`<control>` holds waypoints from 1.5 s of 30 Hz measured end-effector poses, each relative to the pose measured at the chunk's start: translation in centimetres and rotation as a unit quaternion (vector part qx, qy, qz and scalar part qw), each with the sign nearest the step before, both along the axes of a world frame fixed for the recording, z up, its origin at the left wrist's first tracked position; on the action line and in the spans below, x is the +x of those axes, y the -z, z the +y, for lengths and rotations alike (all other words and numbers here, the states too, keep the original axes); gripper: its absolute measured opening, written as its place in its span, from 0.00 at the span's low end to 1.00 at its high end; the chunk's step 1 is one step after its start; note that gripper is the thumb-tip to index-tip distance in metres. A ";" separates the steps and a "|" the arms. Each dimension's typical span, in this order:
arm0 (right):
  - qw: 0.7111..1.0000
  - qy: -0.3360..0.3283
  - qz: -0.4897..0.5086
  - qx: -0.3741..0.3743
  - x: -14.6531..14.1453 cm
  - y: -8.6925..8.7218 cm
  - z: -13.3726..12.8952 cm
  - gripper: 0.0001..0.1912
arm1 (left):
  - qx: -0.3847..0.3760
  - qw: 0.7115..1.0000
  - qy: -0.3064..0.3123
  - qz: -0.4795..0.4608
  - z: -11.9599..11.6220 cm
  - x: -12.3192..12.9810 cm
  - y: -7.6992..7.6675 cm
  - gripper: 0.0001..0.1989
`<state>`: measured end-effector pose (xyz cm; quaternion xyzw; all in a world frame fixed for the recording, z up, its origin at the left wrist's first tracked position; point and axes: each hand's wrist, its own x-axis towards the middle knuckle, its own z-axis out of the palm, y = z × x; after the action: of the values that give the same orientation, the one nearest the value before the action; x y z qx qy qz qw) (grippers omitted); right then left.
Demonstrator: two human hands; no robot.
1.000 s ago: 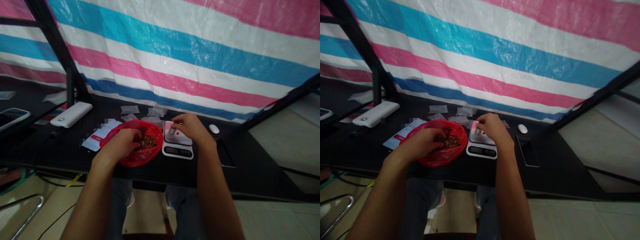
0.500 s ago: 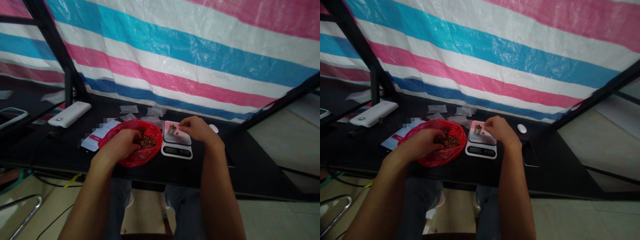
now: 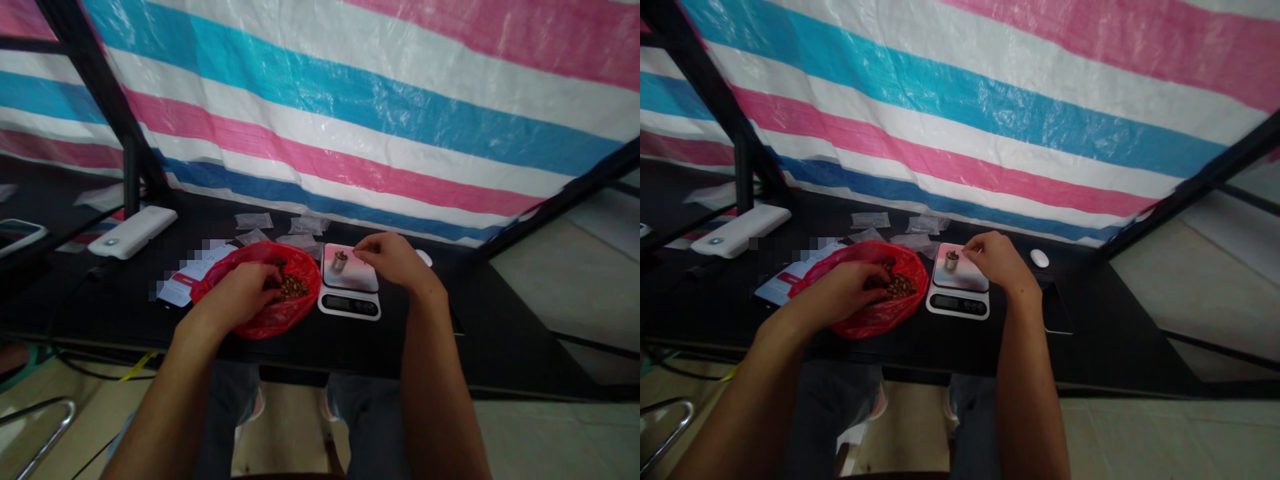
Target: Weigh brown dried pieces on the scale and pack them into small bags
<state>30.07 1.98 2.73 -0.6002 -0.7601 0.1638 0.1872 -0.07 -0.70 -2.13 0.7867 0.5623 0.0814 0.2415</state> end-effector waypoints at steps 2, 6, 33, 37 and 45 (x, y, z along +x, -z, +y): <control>1.000 -0.001 0.006 0.010 -0.4 -0.1 0.0 0.11 | 0.001 1.000 0.012 0.004 -0.2 -0.1 0.2 0.14; 1.000 0.000 -0.013 0.017 -1.1 0.1 0.1 0.12 | 0.017 0.999 0.028 0.018 -0.5 0.1 0.2 0.14; 0.987 0.011 0.143 0.074 -0.9 -0.4 -0.4 0.11 | 0.045 0.984 0.153 0.080 0.6 0.0 -2.5 0.13; 0.986 0.002 0.142 0.084 -0.7 -0.2 -0.4 0.12 | 0.054 0.984 0.162 0.050 0.9 -0.4 -2.5 0.12; 0.983 0.005 0.162 0.086 -0.1 -0.1 -0.4 0.13 | 0.065 0.979 0.193 -0.024 1.1 -0.1 -5.6 0.12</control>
<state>29.96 1.55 2.83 -0.5511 -0.7283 0.1918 0.3593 -0.18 0.36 3.44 0.8924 0.3870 0.0887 0.2145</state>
